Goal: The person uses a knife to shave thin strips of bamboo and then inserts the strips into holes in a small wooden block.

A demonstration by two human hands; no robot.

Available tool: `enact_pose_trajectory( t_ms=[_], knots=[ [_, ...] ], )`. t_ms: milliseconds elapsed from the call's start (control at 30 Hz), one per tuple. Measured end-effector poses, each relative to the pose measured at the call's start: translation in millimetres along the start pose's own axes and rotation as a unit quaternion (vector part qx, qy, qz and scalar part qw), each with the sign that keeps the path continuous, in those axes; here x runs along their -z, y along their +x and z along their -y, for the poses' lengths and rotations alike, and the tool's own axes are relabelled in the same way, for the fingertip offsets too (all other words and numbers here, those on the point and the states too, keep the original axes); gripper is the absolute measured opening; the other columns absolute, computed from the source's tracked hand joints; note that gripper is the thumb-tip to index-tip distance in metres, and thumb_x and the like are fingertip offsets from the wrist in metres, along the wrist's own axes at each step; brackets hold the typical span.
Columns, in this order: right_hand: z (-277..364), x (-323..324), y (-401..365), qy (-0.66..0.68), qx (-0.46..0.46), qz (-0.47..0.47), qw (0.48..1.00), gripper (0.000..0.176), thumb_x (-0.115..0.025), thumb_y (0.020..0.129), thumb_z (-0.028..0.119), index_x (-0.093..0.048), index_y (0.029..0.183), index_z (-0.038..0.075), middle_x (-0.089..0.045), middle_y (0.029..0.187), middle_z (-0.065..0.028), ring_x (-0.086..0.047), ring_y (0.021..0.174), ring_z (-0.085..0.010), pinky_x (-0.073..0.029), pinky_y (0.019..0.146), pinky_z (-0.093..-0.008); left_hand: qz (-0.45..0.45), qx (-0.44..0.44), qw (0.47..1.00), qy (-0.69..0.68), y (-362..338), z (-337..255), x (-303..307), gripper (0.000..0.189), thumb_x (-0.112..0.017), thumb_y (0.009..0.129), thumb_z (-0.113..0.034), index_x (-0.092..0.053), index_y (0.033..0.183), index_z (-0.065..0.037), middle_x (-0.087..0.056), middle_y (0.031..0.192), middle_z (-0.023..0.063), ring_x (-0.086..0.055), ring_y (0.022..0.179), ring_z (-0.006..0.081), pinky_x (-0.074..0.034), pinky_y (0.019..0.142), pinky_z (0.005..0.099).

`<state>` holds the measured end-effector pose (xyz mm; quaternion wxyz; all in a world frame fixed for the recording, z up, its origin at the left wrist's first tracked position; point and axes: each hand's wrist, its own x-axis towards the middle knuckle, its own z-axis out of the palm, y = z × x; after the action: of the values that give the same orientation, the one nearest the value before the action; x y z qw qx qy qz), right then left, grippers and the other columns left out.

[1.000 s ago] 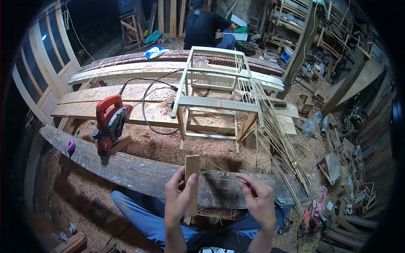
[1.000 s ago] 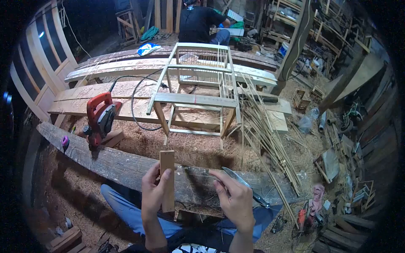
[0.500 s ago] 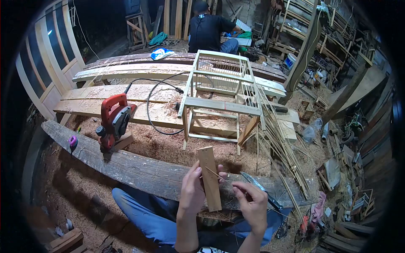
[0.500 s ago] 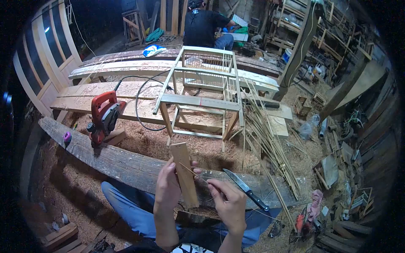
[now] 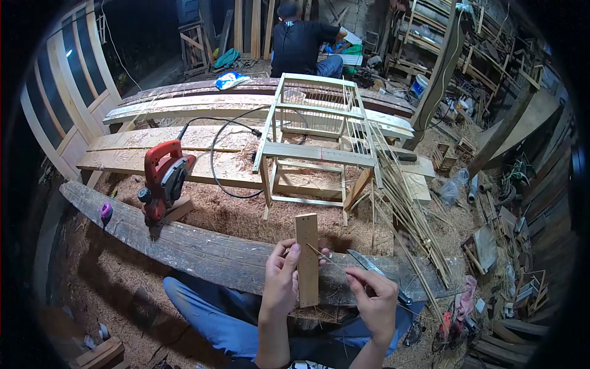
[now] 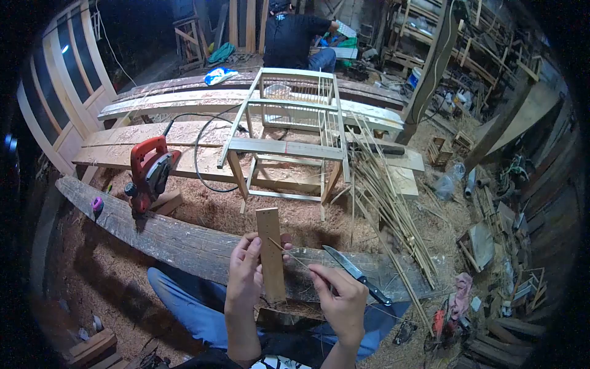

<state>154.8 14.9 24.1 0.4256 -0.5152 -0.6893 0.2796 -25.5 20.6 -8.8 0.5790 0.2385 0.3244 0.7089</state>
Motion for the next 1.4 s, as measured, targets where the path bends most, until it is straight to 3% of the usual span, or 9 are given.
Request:
enact_pose_trajectory(
  t_ms=[267,367,567,833,1033,1100,1300,1367,1400],
  knots=[
    [1,3,0,-0.012,-0.009,0.005,1.000,0.015,-0.075,0.086,0.006,-0.077,0.101,0.008,-0.070,0.079,-0.0092,-0.059,0.058,-0.0160,-0.045,0.054,-0.0282,-0.024,0.010,0.999,0.030,-1,5,8,0.025,-0.054,0.105,-0.018,-0.052,0.121,0.001,-0.068,0.116,0.0242,-0.070,0.104,0.0261,-0.061,0.085,0.0375],
    [0,5,0,-0.028,-0.005,0.002,1.000,0.014,-0.075,0.085,0.007,-0.077,0.100,0.009,-0.069,0.077,-0.0089,-0.059,0.058,-0.0176,-0.045,0.054,-0.0288,-0.017,-0.002,0.999,0.032,-2,4,8,0.024,-0.059,0.103,-0.018,-0.053,0.119,-0.001,-0.069,0.117,0.0174,-0.070,0.101,0.0191,-0.059,0.085,0.0313],
    [3,11,-3,-0.057,0.005,-0.013,0.998,0.014,-0.076,0.084,0.007,-0.077,0.098,0.009,-0.069,0.077,-0.0094,-0.063,0.059,-0.0206,-0.046,0.055,-0.0306,-0.011,-0.077,0.974,0.215,-3,-1,3,0.018,-0.067,0.098,-0.009,-0.059,0.110,0.001,-0.066,0.127,0.0197,-0.066,0.109,0.0155,-0.054,0.090,0.0263],
    [2,14,-5,-0.041,0.000,-0.006,0.999,0.014,-0.076,0.085,0.006,-0.076,0.098,0.007,-0.071,0.078,-0.0103,-0.067,0.062,-0.0207,-0.048,0.056,-0.0306,0.090,-0.159,0.938,0.295,-6,-1,7,0.015,-0.069,0.093,0.000,-0.062,0.105,0.006,-0.068,0.124,0.0231,-0.066,0.111,0.0188,-0.055,0.091,0.0292],
    [0,-2,-8,0.057,-0.058,0.005,0.997,0.013,-0.073,0.089,0.007,-0.072,0.100,-0.001,-0.072,0.079,-0.0117,-0.067,0.065,-0.0142,-0.049,0.057,-0.0286,0.099,-0.130,0.948,0.273,-16,3,-17,0.017,-0.071,0.091,0.002,-0.063,0.105,0.006,-0.066,0.126,0.0223,-0.066,0.113,0.0203,-0.057,0.089,0.0299],
    [-8,-8,-8,0.083,-0.040,-0.030,0.995,0.015,-0.072,0.091,0.006,-0.070,0.103,-0.003,-0.072,0.080,-0.0131,-0.067,0.067,-0.0131,-0.050,0.059,-0.0285,0.191,-0.128,0.899,0.372,-19,0,-21,0.019,-0.072,0.090,0.001,-0.062,0.106,0.007,-0.067,0.124,0.0213,-0.067,0.112,0.0201,-0.058,0.089,0.0302],
    [-2,3,-1,0.129,-0.099,-0.035,0.986,0.015,-0.073,0.090,0.005,-0.068,0.101,-0.004,-0.072,0.082,-0.0135,-0.067,0.067,-0.0146,-0.051,0.062,-0.0308,0.164,-0.130,0.922,0.327,-23,12,-37,0.019,-0.071,0.091,0.001,-0.059,0.105,0.007,-0.067,0.125,0.0230,-0.063,0.119,0.0231,-0.053,0.095,0.0296],
    [-15,11,-1,0.087,-0.088,-0.019,0.992,0.014,-0.073,0.090,0.004,-0.068,0.100,-0.004,-0.072,0.082,-0.0131,-0.066,0.067,-0.0144,-0.051,0.062,-0.0310,0.043,-0.133,0.940,0.312,-23,11,-34,0.020,-0.070,0.094,-0.002,-0.060,0.109,0.005,-0.067,0.124,0.0217,-0.069,0.106,0.0200,-0.056,0.085,0.0287],
    [-18,14,0,0.047,-0.074,0.001,0.996,0.012,-0.073,0.090,0.004,-0.068,0.098,-0.004,-0.072,0.082,-0.0128,-0.066,0.066,-0.0142,-0.051,0.061,-0.0311,0.041,-0.170,0.920,0.352,-19,10,-28,0.022,-0.069,0.094,-0.003,-0.059,0.112,0.004,-0.069,0.121,0.0214,-0.069,0.105,0.0194,-0.056,0.085,0.0288]
  ],
)
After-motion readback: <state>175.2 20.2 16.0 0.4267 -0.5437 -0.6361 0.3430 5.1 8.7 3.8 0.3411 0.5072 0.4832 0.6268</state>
